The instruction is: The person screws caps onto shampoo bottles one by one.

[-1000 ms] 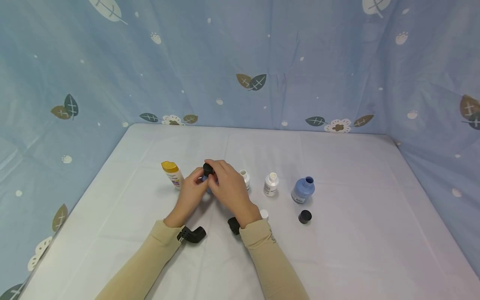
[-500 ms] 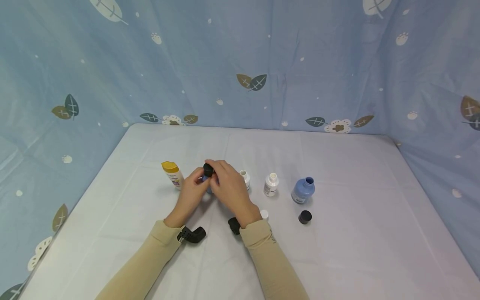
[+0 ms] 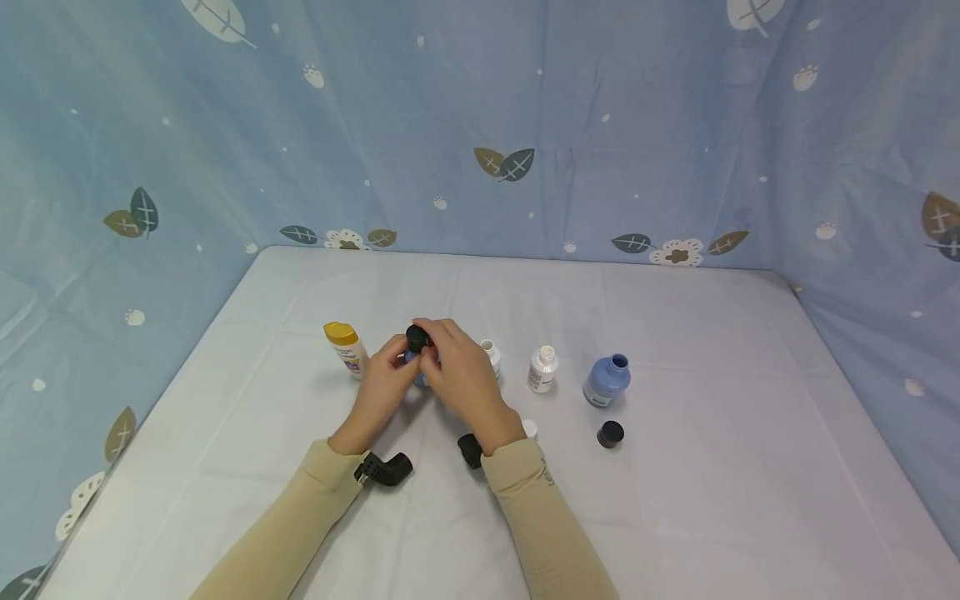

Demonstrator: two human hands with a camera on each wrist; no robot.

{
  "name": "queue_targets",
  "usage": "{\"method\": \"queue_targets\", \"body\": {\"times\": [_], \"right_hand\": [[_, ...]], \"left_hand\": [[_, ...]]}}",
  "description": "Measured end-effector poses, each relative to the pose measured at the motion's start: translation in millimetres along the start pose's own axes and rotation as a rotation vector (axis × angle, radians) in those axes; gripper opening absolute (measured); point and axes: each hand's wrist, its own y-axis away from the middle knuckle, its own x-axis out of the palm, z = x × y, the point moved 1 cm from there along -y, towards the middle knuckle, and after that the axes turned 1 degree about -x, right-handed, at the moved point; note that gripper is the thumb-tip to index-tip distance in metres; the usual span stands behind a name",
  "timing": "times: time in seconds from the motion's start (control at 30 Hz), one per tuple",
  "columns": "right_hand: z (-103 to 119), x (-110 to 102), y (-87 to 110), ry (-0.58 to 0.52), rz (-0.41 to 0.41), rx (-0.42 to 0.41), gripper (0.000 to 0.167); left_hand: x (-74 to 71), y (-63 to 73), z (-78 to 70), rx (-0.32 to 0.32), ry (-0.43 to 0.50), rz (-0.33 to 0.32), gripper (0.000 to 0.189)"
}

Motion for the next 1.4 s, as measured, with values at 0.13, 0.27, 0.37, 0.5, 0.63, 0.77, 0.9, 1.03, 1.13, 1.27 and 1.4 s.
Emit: {"method": "queue_targets", "body": {"times": [0.13,0.27,0.37,0.5,0.63,0.77,0.9,1.03,1.13,1.27,1.4], "right_hand": [[-0.3,-0.3,0.0,-0.023,0.003,0.011,0.037],[-0.3,-0.8,-0.4,-0.027,0.012,0.023,0.036],[-0.2,-1.2,-0.3,-0.033,0.016,0.032,0.037],[0.0,-1.3,-0.1,-0.020,0.015,0.049,0.036],[0.8,-0.6,-0.4,0.009,0.011,0.070,0.037],[0.4,1.2,-0.4,0.018,0.004,0.084,0.038],[0.6,1.8,-0.4,0.019,-0.001,0.093,0.040],[1.7,1.1,-0.3,0.015,0.003,0.103,0.043],[1.9,1.0,-0.2,0.005,0.010,0.115,0.046],[2.1,1.3,-0.4,0.000,0.021,0.125,0.047],[2.0,1.9,-0.5,0.026,0.027,0.073,0.046]], "left_hand": [[0.4,-0.6,0.1,-0.002,-0.005,0.004,0.019],[0.7,-2.0,0.3,-0.013,-0.007,0.004,0.018],[1.0,-2.8,0.2,-0.014,-0.002,0.004,0.017],[1.5,-3.5,0.4,-0.013,-0.001,0.007,0.018],[1.6,-3.3,0.8,-0.020,-0.005,0.005,0.018],[1.3,-2.7,0.4,-0.021,-0.003,0.005,0.018],[1.2,-2.4,0.6,-0.017,0.000,0.006,0.018],[1.4,-2.5,0.8,-0.010,-0.007,0.004,0.018],[1.4,-2.3,0.1,-0.011,-0.013,0.001,0.019],[1.4,-1.9,0.0,-0.020,-0.013,-0.003,0.020],[1.4,-1.4,1.0,-0.020,-0.010,-0.002,0.019]]}}
